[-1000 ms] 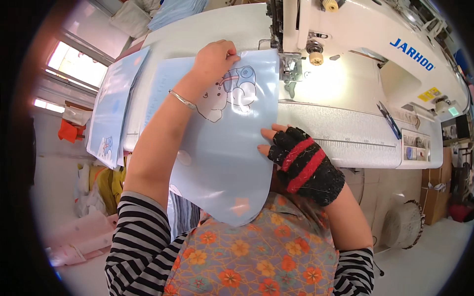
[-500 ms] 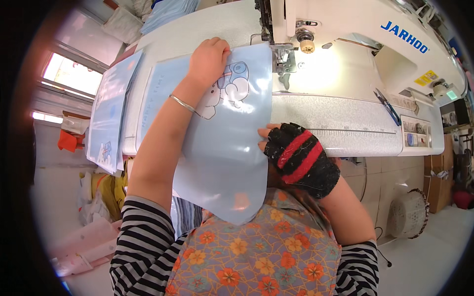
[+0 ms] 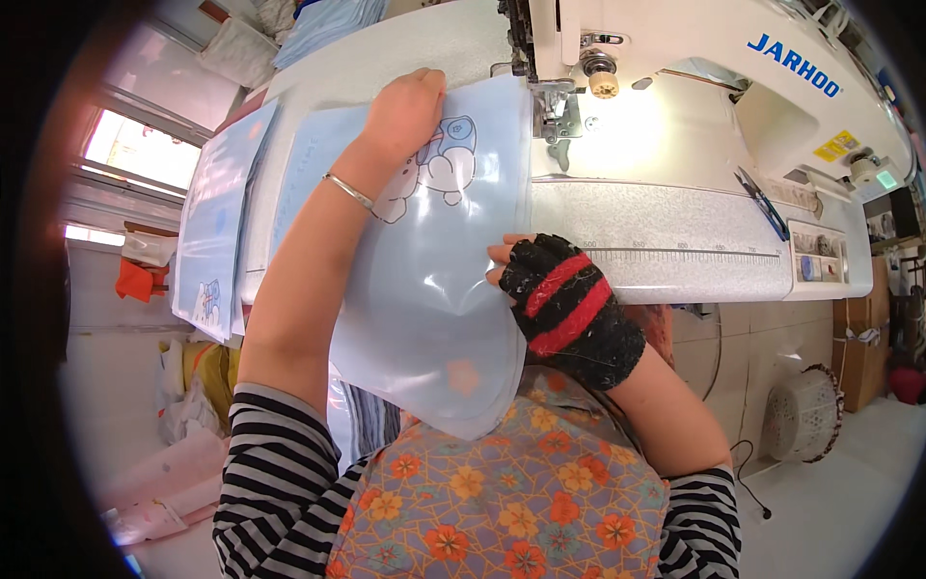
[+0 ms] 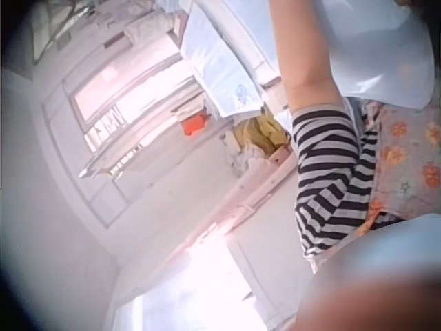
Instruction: Sewing light blue textile panels with cartoon graphics using an industrial sewing machine.
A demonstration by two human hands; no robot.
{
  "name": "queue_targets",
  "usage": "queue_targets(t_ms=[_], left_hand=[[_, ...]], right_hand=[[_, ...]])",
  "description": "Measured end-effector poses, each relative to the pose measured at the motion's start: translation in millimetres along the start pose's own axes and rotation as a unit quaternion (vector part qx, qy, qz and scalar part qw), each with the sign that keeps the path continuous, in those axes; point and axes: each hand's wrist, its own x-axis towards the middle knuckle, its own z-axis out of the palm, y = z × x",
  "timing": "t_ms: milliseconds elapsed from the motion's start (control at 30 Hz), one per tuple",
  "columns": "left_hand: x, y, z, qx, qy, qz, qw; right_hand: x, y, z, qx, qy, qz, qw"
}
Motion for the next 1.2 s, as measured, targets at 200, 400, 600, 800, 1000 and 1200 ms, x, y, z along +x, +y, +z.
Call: queue_targets(t_ms=[200,400,600,800,1000,1200], left_hand=[[-7,30,-4,-0.062,0.099,0.104,0.988],[-29,67,7,-0.149,0.095,0.117,0.977],[-65,115,-11,-0.141,0.024,0.070,0.987],[-52,123,-10,-0.142,0.018,0.064,0.988],[-37,114,0,-0.138,0.038,0.070,0.987],[-41,113,1,-0.128,0.022,0.061,0.990]], right_hand=[[-2,1,-1,0.010,-0.010,0.001,1.000],[-3,-1,-3,0.013,0.005,-0.020,1.000],[-12,7,-41,0.044,-0.036,0.053,0.997],[45,90,-53,-0.247,-0.027,-0.021,0.968],[54,102,-49,-0.284,-0.028,-0.001,0.958],[3,39,-42,-0.224,0.025,-0.020,0.974]])
